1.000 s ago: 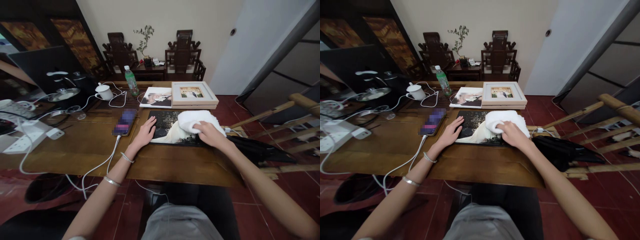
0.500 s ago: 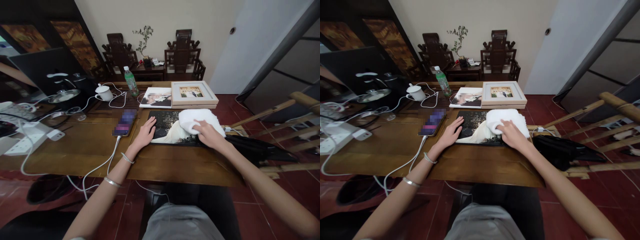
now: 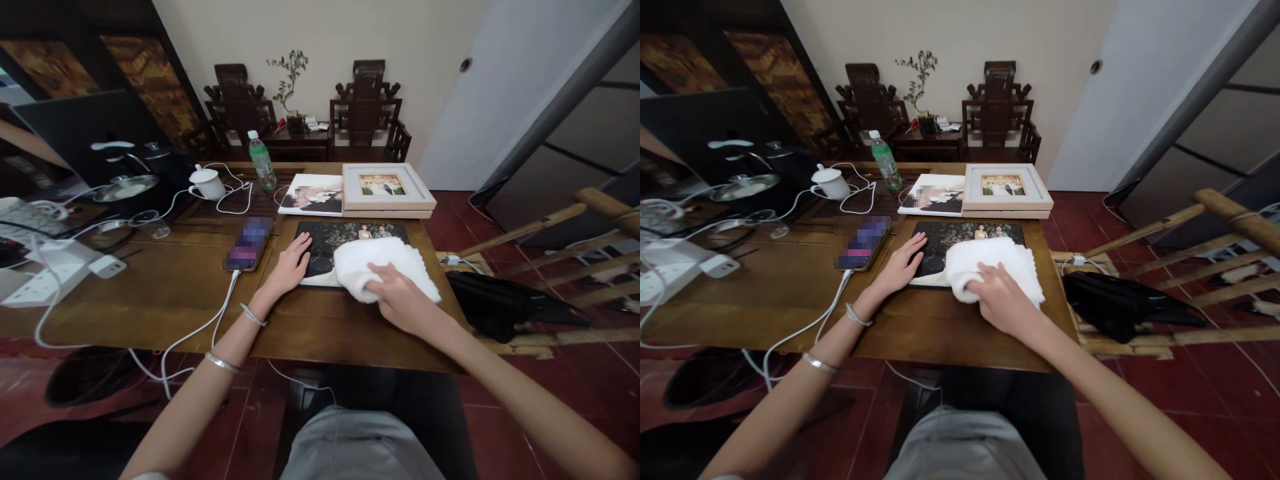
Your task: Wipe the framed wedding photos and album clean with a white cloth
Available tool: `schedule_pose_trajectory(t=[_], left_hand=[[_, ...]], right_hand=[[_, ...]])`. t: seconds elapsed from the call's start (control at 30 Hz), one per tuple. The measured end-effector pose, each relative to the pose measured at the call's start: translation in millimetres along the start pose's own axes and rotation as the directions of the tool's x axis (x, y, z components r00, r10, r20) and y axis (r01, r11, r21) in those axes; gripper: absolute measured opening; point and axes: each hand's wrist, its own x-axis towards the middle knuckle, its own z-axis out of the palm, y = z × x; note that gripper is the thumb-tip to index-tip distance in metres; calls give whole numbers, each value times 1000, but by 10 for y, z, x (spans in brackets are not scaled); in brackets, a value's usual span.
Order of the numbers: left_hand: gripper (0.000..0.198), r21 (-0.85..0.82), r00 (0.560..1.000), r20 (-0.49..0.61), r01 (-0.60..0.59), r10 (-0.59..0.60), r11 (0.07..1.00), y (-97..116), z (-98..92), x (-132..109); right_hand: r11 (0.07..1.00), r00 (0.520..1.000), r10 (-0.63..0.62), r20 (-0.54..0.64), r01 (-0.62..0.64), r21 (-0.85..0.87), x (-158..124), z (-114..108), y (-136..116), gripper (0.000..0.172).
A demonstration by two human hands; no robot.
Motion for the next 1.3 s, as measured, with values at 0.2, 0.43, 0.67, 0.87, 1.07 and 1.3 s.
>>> schedule_pose_trajectory(t=[0.2, 0.43, 0.67, 0.87, 1.07, 1.3], left_hand=[[44, -12, 1000, 5, -12, 12, 1000, 0, -20, -1], [43, -11, 1000, 10, -12, 12, 1000, 10, -34, 0], [46, -11, 1000, 16, -1, 1, 1000, 24, -24, -1], [46, 0, 1000, 27, 8, -8, 1000, 52, -35, -1], [45, -17, 1000, 19, 8, -8, 1000, 14, -9, -4], [45, -43, 1000, 3, 4, -4, 999, -23, 6, 5]], right_hand=[[995, 996, 84, -6, -84, -48, 750, -62, 388, 47], [992, 993, 119, -22, -120, -45, 1003, -22, 507, 50], [993, 995, 88, 36, -85, -82, 353, 72, -21, 55], [997, 992, -65, 105, 68, -25, -135, 70, -440, 49], [999, 995, -39, 89, 40, -6, 193, -10, -306, 49], [994, 994, 100, 44, -98, -40, 1031, -76, 259, 48]])
